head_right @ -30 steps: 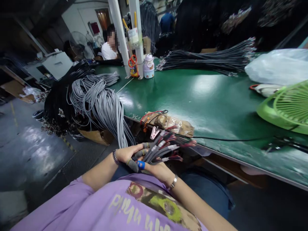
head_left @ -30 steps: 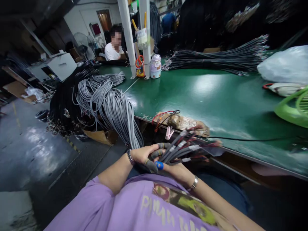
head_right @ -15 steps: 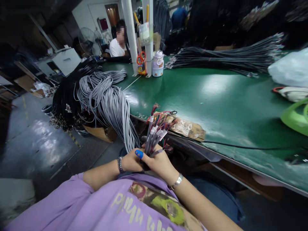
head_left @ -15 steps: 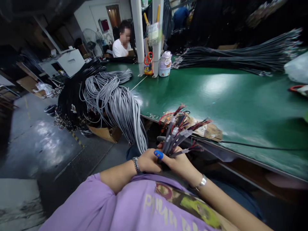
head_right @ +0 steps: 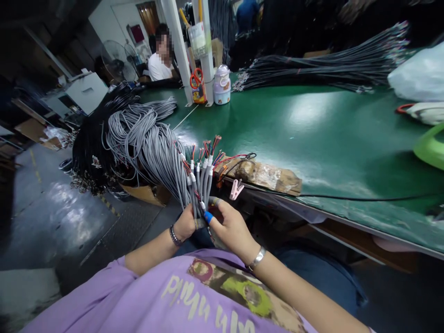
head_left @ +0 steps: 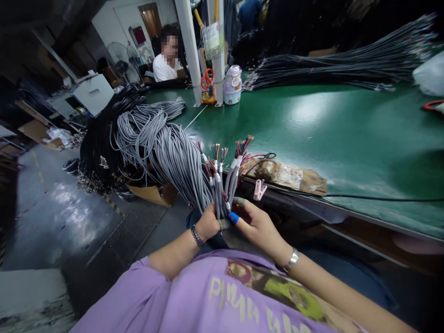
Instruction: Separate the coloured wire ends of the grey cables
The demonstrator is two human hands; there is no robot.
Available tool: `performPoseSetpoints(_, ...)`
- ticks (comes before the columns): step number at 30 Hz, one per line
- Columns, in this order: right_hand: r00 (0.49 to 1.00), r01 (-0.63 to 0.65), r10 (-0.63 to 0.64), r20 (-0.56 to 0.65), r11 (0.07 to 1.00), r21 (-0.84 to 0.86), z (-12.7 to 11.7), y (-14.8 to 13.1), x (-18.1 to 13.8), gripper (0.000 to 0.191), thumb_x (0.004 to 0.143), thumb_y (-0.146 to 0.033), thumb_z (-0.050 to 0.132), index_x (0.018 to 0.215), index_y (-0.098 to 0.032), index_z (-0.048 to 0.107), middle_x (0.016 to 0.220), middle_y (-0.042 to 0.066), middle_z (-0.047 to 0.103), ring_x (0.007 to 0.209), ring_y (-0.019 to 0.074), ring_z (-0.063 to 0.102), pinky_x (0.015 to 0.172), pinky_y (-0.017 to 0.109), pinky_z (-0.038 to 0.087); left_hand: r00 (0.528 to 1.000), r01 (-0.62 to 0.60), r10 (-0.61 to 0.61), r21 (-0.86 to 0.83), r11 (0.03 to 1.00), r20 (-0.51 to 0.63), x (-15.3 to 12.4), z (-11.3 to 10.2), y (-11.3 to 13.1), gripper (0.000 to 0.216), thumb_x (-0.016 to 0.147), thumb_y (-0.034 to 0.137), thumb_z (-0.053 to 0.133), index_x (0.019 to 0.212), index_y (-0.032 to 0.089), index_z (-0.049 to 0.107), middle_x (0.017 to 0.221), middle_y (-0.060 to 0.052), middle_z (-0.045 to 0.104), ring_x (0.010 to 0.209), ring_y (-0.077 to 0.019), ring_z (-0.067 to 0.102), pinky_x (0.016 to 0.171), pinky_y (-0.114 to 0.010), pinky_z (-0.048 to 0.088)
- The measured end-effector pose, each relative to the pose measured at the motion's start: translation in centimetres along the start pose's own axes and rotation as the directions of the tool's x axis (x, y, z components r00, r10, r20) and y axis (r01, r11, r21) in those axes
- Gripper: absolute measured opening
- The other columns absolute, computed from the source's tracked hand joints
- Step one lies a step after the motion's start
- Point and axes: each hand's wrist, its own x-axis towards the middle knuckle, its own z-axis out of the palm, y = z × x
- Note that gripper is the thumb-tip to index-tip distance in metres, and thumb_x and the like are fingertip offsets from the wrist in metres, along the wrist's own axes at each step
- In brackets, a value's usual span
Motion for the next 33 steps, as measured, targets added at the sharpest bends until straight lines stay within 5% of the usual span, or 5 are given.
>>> performPoseSetpoints(7,0.986,0.09,-0.136,-0.093,0.92,-0.382,-0.4,-0.5,0.0,0.021,0.088,-0.033,0.049,0.07,-0.022,0.046,0.069,0.003,0.052,0.061,0.0181,0.049,0.056,0.03,0.042,0.999,0.031,-0.03,-0.046,0.998,0.019,0.7,1.3,1.5,0.053,0.051,0.03,0.086,0.097,0.015,0.065,0.085,-0.004,0.069,0.081,-0.02,0.063,0.079,-0.033,0.05)
performPoseSetpoints(16,0.964,0.18,-0.21,-0.164,0.967,-0.18,-1.8,0.1,-2.3,0.018,0.092,-0.025,0.046,0.103,-0.02,0.058,0.093,0.008,0.066,0.082,0.0198,0.063,0.071,0.031,0.051,0.983,-0.057,0.001,-0.302,0.952,-0.184,-0.5,0.8,5.0,0.042,0.056,0.035,0.082,0.09,0.016,0.067,0.065,0.001,0.059,0.059,-0.012,0.056,0.06,-0.026,0.044)
performPoseSetpoints(21,0.976,0.168,-0.188,-0.111,0.971,-0.172,-3.4,2.9,-3.8,0.019,0.09,-0.028,0.048,0.099,-0.019,0.063,0.093,0.009,0.069,0.084,0.0214,0.066,0.073,0.033,0.053,0.996,-0.049,0.013,-0.411,0.91,-0.09,-2.0,-0.9,7.8,0.041,0.062,0.048,0.076,0.089,0.018,0.068,0.053,0.005,0.043,0.048,-0.0084,0.042,0.056,-0.026,0.04)
performPoseSetpoints(28,0.965,-0.134,0.081,-0.249,0.97,-0.203,-4.3,7.1,-5.4,0.027,0.084,-0.041,0.049,0.084,-0.021,0.068,0.071,0.006,0.068,0.065,0.0228,0.064,0.06,0.033,0.052,0.989,-0.121,0.081,-0.362,0.924,-0.123,-3.0,-1.6,8.3,0.025,0.071,0.042,0.072,0.077,0.018,0.068,0.053,0.003,0.05,0.054,-0.0106,0.051,0.065,-0.029,0.045)
performPoseSetpoints(33,0.998,0.023,-0.026,-0.055,0.998,-0.058,-4.8,4.2,-5.4,0.027,0.087,-0.041,0.051,0.088,-0.021,0.069,0.09,0.01,0.071,0.085,0.0248,0.067,0.076,0.035,0.053,0.999,-0.036,0.03,-0.241,0.97,-0.029,-1.5,1.0,9.3,0.032,0.068,0.043,0.077,0.083,0.015,0.07,0.056,0.0,0.057,0.053,-0.0128,0.056,0.054,-0.026,0.042)
